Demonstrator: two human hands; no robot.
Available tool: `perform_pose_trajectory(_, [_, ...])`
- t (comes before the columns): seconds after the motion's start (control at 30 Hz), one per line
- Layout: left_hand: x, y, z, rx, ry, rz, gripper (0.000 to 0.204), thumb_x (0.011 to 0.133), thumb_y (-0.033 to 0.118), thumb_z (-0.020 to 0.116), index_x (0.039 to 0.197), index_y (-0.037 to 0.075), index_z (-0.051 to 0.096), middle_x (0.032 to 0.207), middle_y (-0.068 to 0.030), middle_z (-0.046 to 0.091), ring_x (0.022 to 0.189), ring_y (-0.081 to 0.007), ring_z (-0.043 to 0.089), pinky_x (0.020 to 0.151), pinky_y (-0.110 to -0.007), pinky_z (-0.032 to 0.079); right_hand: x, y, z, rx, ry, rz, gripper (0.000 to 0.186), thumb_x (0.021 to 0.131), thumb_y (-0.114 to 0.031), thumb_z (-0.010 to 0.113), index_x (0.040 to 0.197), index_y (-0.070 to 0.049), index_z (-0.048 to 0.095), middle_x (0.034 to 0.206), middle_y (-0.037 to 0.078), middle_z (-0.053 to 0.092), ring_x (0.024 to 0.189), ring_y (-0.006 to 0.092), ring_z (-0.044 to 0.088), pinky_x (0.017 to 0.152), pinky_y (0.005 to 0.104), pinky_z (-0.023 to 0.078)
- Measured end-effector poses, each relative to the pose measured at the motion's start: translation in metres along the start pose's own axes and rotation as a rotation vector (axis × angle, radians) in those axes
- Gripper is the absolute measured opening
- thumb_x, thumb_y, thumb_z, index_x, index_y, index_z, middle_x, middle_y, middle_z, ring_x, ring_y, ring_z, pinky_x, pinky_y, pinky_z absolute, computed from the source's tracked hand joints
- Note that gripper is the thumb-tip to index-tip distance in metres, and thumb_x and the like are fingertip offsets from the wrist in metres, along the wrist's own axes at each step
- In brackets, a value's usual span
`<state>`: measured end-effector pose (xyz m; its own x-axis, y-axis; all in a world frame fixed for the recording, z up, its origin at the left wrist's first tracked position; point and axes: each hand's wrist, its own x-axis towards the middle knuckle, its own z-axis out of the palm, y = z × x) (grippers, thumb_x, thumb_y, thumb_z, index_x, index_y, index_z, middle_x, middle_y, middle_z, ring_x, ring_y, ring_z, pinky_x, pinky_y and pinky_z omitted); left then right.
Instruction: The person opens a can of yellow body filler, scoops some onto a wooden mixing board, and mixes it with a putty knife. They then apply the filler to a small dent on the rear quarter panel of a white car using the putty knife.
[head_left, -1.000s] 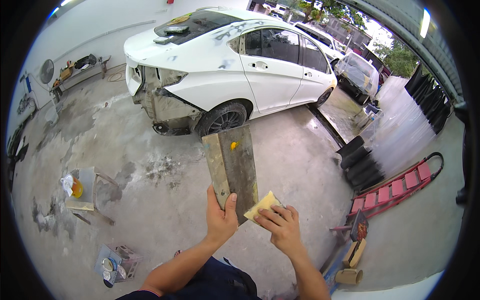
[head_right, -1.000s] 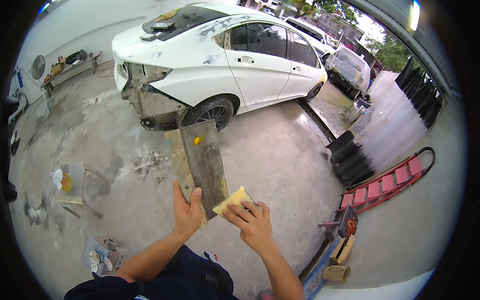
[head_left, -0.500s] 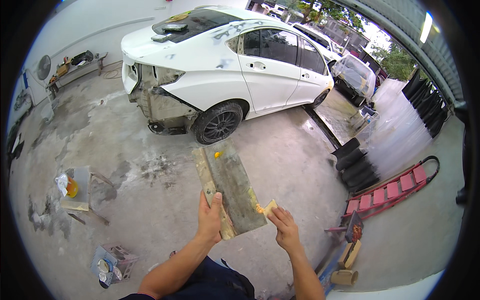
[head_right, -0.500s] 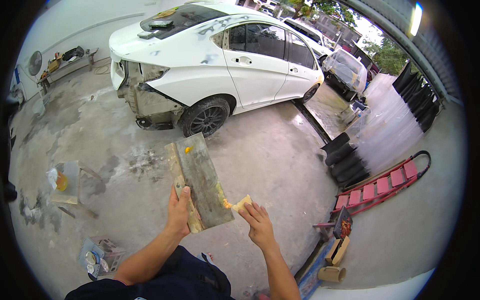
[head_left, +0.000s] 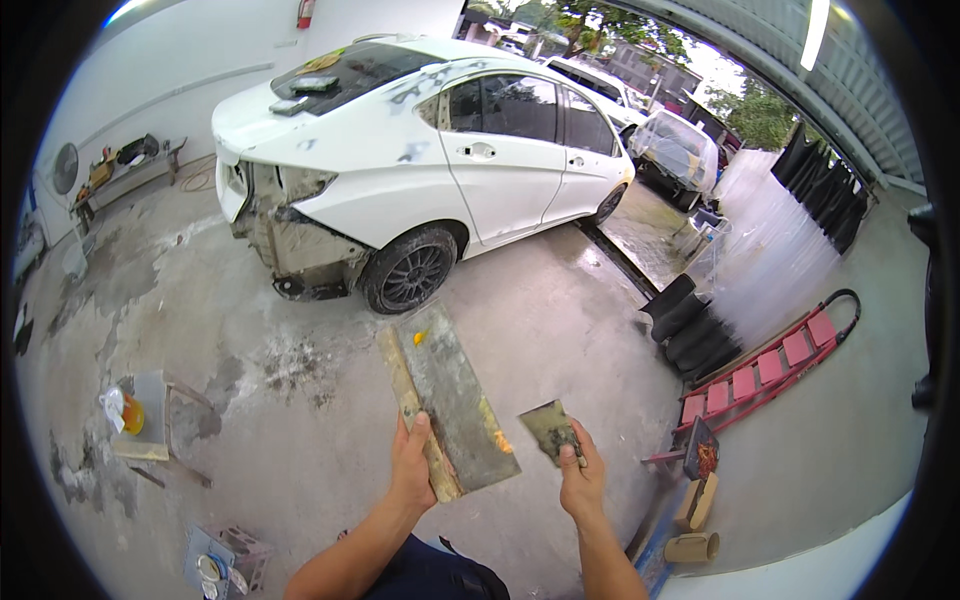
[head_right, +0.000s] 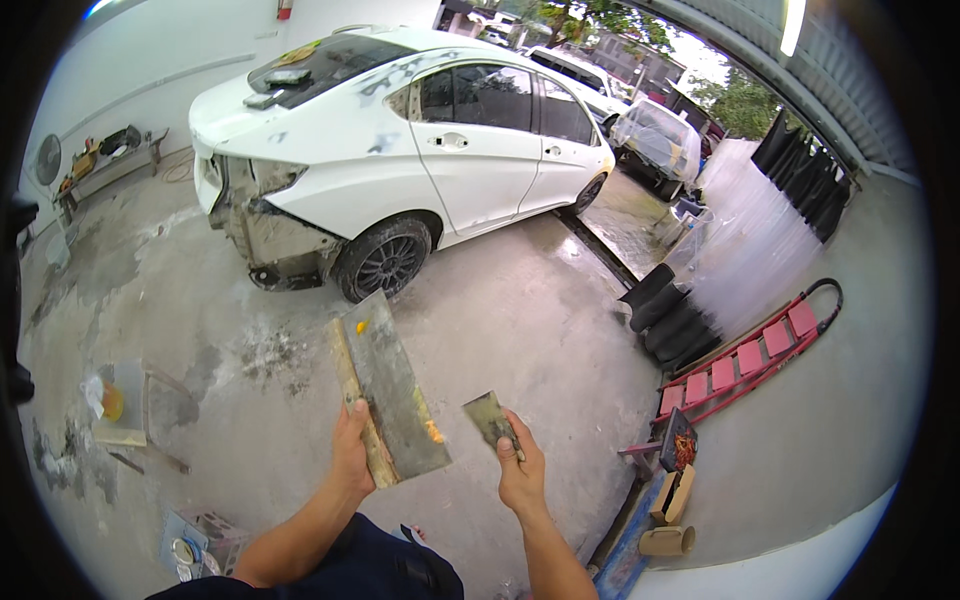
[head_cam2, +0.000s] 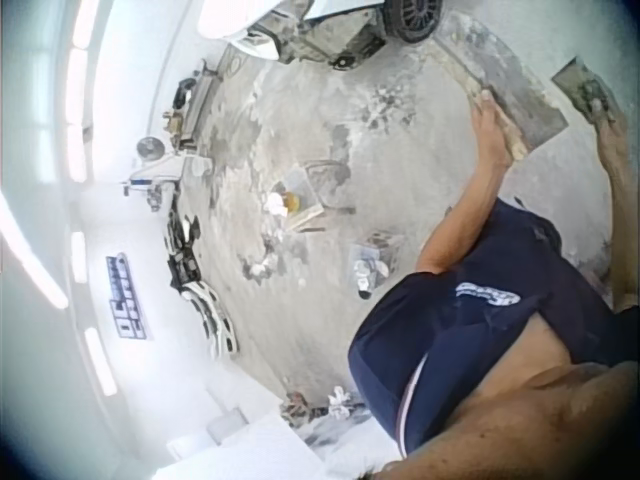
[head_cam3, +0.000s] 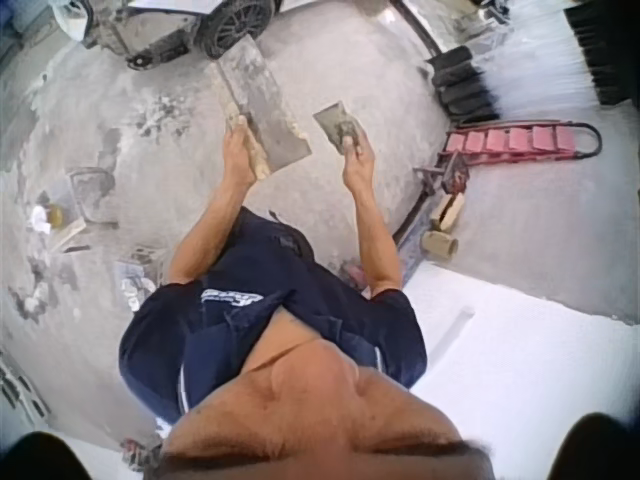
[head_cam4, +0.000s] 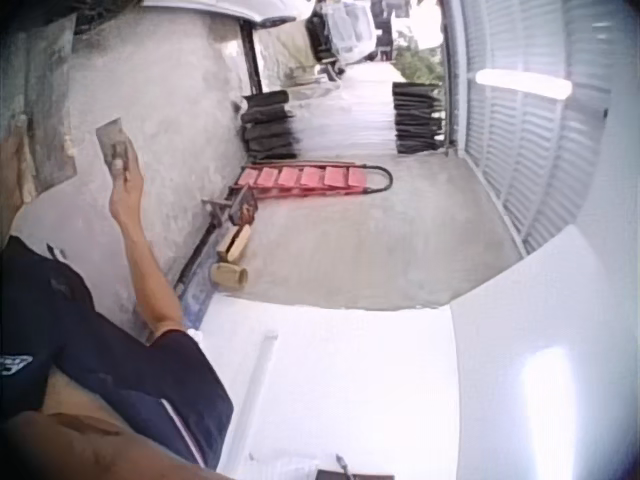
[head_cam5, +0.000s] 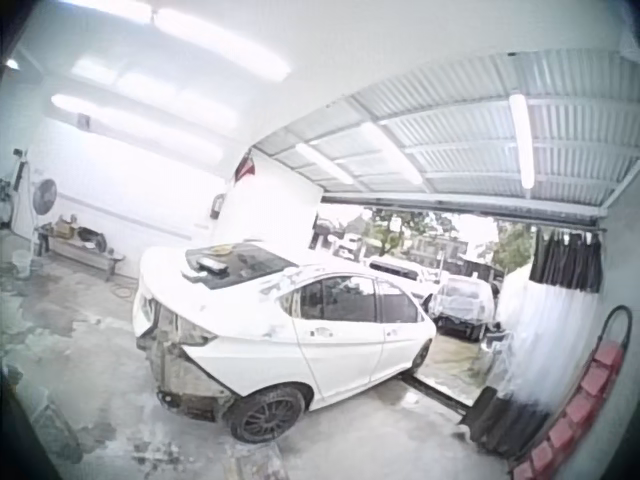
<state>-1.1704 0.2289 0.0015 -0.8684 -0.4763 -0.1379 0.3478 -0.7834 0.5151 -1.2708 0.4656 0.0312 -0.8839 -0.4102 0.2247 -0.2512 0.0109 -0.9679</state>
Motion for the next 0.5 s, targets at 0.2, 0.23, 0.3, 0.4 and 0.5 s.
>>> perform_pose_trajectory(0.2, [-0.007, 0.002, 0.001, 0.046, 0.0, 0.132, 0.047, 0.111, 0.027, 0.054, 0.152, 0.012, 0.036, 0.134, -0.0107, 0.057, 0.114, -0.0224, 0.065, 0.092, -0.04, 0.06, -0.037, -0.009, 0.063, 0.824, -0.018, 0.335, 0.06, 0.11, -0.027, 0.055, 0.159, 0.0, 0.033, 0.149, 0.016, 0.056, 0.137, 0.0299, 0.057, 0.114, 0.0459, 0.047])
perform_pose_trajectory(0.23, [-0.008, 0.003, 0.001, 0.129, 0.014, 0.186, 0.048, 0.111, 0.026, 0.055, 0.152, 0.011, 0.036, 0.136, -0.011, 0.056, 0.117, -0.0229, 0.063, 0.096, -0.041, 0.058, -0.042, -0.008, 0.068, 0.837, -0.016, 0.31, 0.057, 0.11, -0.025, 0.055, 0.158, 0.0, 0.036, 0.15, 0.016, 0.056, 0.137, 0.0299, 0.056, 0.114, 0.0447, 0.048])
perform_pose_trajectory(0.3, [-0.01, 0.005, 0.002, 0.197, 0.049, 0.251, 0.047, 0.11, 0.024, 0.056, 0.151, 0.009, 0.037, 0.136, -0.011, 0.056, 0.118, -0.0229, 0.062, 0.101, -0.041, 0.055, -0.048, -0.004, 0.072, 0.57, -0.04, 0.139, 0.048, 0.11, -0.018, 0.055, 0.154, -0.001, 0.045, 0.149, 0.016, 0.058, 0.139, 0.0319, 0.056, 0.114, 0.0435, 0.048])
perform_pose_trajectory(0.4, [-0.016, 0.005, 0.006, 0.154, 0.077, 0.239, 0.045, 0.11, 0.023, 0.058, 0.148, 0.008, 0.039, 0.134, -0.0102, 0.058, 0.116, -0.0219, 0.062, 0.1, -0.04, 0.055, -0.044, 0.002, 0.062, -0.132, -0.139, -0.293, 0.04, 0.103, -0.002, 0.057, 0.142, -0.009, 0.062, 0.147, 0.015, 0.062, 0.139, 0.037, 0.056, 0.113, 0.0431, 0.047])
perform_pose_trajectory(0.5, [-0.023, 0.006, 0.005, 0.103, 0.07, 0.172, 0.042, 0.109, 0.023, 0.059, 0.145, 0.009, 0.042, 0.13, -0.009, 0.06, 0.114, -0.0219, 0.064, 0.096, -0.04, 0.058, -0.024, -0.003, 0.038, -0.496, -0.283, -0.613, 0.05, 0.091, 0.01, 0.06, 0.131, -0.017, 0.073, 0.145, 0.013, 0.065, 0.138, 0.0394, 0.057, 0.11, 0.0425, 0.05])
